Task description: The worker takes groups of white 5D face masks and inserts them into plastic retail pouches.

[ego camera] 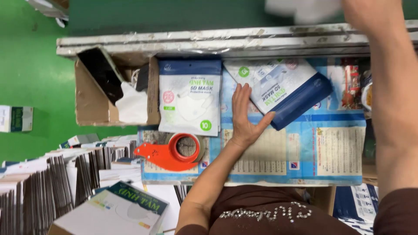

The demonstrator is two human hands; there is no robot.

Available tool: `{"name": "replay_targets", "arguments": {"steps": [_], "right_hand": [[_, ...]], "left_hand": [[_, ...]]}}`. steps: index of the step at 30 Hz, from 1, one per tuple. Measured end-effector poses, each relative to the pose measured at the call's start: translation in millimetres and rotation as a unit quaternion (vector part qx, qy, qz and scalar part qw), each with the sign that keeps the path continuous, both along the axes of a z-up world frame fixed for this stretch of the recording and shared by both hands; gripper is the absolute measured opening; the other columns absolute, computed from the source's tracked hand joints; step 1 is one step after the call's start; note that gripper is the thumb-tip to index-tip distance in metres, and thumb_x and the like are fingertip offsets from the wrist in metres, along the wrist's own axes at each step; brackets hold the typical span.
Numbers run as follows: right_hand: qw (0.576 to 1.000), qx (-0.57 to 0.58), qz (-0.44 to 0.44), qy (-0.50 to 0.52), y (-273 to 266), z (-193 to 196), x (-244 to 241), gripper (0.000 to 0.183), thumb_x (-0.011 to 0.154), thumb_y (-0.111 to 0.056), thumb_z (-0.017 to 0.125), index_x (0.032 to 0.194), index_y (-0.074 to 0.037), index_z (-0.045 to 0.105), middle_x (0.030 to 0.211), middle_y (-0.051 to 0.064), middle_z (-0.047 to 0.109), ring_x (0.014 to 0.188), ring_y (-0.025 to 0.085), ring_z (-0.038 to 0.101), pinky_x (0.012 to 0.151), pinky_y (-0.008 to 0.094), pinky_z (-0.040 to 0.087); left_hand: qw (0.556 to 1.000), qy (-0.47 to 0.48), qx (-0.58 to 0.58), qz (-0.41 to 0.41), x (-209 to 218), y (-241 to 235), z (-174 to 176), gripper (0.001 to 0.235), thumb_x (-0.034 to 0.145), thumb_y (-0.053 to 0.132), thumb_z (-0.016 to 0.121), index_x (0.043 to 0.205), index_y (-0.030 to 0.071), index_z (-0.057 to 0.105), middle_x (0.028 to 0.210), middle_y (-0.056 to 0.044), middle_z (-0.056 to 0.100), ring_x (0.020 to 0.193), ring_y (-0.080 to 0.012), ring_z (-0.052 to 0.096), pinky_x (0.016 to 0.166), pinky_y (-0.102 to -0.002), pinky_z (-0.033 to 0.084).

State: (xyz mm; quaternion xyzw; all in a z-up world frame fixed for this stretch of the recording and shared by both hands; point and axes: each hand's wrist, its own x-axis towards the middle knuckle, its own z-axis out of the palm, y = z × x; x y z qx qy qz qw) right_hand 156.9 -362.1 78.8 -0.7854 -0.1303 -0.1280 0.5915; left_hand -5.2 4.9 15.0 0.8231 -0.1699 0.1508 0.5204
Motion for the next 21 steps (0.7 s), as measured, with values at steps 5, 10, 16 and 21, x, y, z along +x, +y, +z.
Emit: {"name": "replay_targets", "arguments": {"steps": [5, 10, 16, 21], "right_hand": [[0.991, -0.009, 0.024, 0.133, 135.3, 17.1, -174.7, 0.048, 0.096, -0.011, 0.081, 0.138, 0.004, 0.062, 0.123, 0.005, 0.065, 0.109, 0.011, 0.060, 0.100, 0.028, 0.052], [0.971, 0.094, 0.122, 0.182, 157.3, 25.1, -244.9, 0.087, 0.074, -0.024, 0.090, 0.146, 0.002, 0.048, 0.134, 0.008, 0.063, 0.124, 0.017, 0.061, 0.108, 0.031, 0.050], [0.935, -0.111, -0.028, 0.335, 141.8, -81.0, -307.8, 0.089, 0.070, -0.029, 0.095, 0.137, 0.012, 0.055, 0.127, 0.025, 0.067, 0.116, 0.036, 0.065, 0.100, 0.046, 0.053], [0.942, -0.134, -0.035, 0.307, 143.2, -52.8, -308.2, 0.060, 0.078, -0.026, 0.090, 0.120, 0.011, 0.069, 0.116, 0.025, 0.072, 0.106, 0.037, 0.070, 0.094, 0.048, 0.056]], "left_hand": [[0.906, 0.266, -0.323, -0.057, -11.3, 19.7, 81.7, 0.072, 0.084, 0.023, 0.084, 0.140, -0.006, 0.050, 0.140, -0.023, 0.057, 0.129, -0.0301, 0.056, 0.113, -0.042, 0.043], [0.918, 0.308, -0.203, -0.146, -45.1, 49.6, 44.9, 0.043, 0.086, 0.022, 0.087, 0.122, 0.000, 0.074, 0.116, -0.012, 0.077, 0.106, -0.0198, 0.072, 0.099, -0.036, 0.058], [0.932, 0.241, 0.004, -0.270, -61.9, 49.4, 3.2, 0.072, 0.073, 0.035, 0.099, 0.130, 0.007, 0.064, 0.135, -0.015, 0.065, 0.128, -0.0329, 0.060, 0.109, -0.042, 0.049], [0.795, 0.410, -0.231, -0.383, -59.3, 80.2, 28.5, 0.111, 0.072, 0.042, 0.096, 0.158, 0.008, 0.036, 0.155, -0.018, 0.051, 0.144, -0.0362, 0.051, 0.121, -0.042, 0.045]]}}
